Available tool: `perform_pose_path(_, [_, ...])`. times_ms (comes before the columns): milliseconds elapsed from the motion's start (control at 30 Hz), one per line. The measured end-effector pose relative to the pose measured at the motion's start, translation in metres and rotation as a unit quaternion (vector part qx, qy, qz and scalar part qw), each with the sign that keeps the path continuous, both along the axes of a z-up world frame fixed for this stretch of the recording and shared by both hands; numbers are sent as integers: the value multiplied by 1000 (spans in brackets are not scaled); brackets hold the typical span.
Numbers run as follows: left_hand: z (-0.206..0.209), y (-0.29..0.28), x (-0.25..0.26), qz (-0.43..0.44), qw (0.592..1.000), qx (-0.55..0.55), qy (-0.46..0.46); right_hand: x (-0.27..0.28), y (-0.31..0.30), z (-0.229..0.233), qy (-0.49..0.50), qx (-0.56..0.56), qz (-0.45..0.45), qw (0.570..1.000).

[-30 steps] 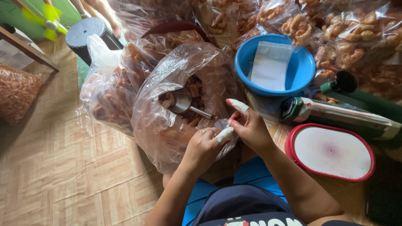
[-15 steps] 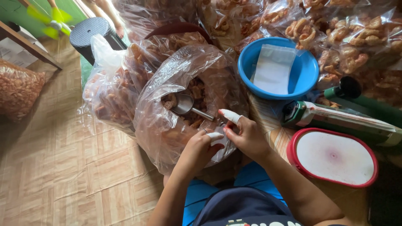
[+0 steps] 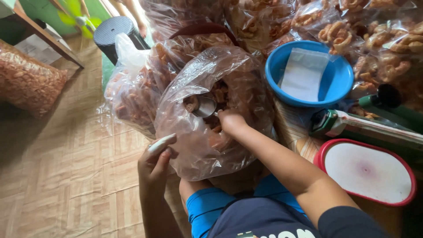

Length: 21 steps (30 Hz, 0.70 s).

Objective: Scooping snacks from a large bulk bag into small plastic bags and sealing them with a heat sealer.

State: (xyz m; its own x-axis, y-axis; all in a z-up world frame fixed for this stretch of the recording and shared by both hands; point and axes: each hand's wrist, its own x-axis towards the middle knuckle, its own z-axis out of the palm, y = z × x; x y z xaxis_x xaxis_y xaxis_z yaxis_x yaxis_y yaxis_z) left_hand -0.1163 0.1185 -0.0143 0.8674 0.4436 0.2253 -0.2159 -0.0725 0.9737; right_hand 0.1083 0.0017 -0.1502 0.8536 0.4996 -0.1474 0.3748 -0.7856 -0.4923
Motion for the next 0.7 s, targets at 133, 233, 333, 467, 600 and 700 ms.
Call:
perform_pose_path(133, [11, 6, -14, 101, 994, 23, 24, 14, 14, -9, -45, -132, 87, 986])
perform_pose_path(233, [7, 14, -20, 153, 986, 70, 11, 20, 7, 22, -211, -184, 132, 951])
perform_pose_path(333, [3, 16, -21, 189, 978, 85, -17, 46, 11, 16, -334, -194, 114, 915])
perform_pose_path(467, [-3, 12, -16, 199, 977, 55, -49, 47, 23, -1, -334, -197, 143, 911])
perform_pose_path(600, [2, 3, -15, 210, 975, 57, -48, 21, 11, 16, -310, -135, 139, 931])
perform_pose_path(700, [1, 5, -10, 207, 975, 62, -44, 14, -3, 56, -75, -48, 110, 990])
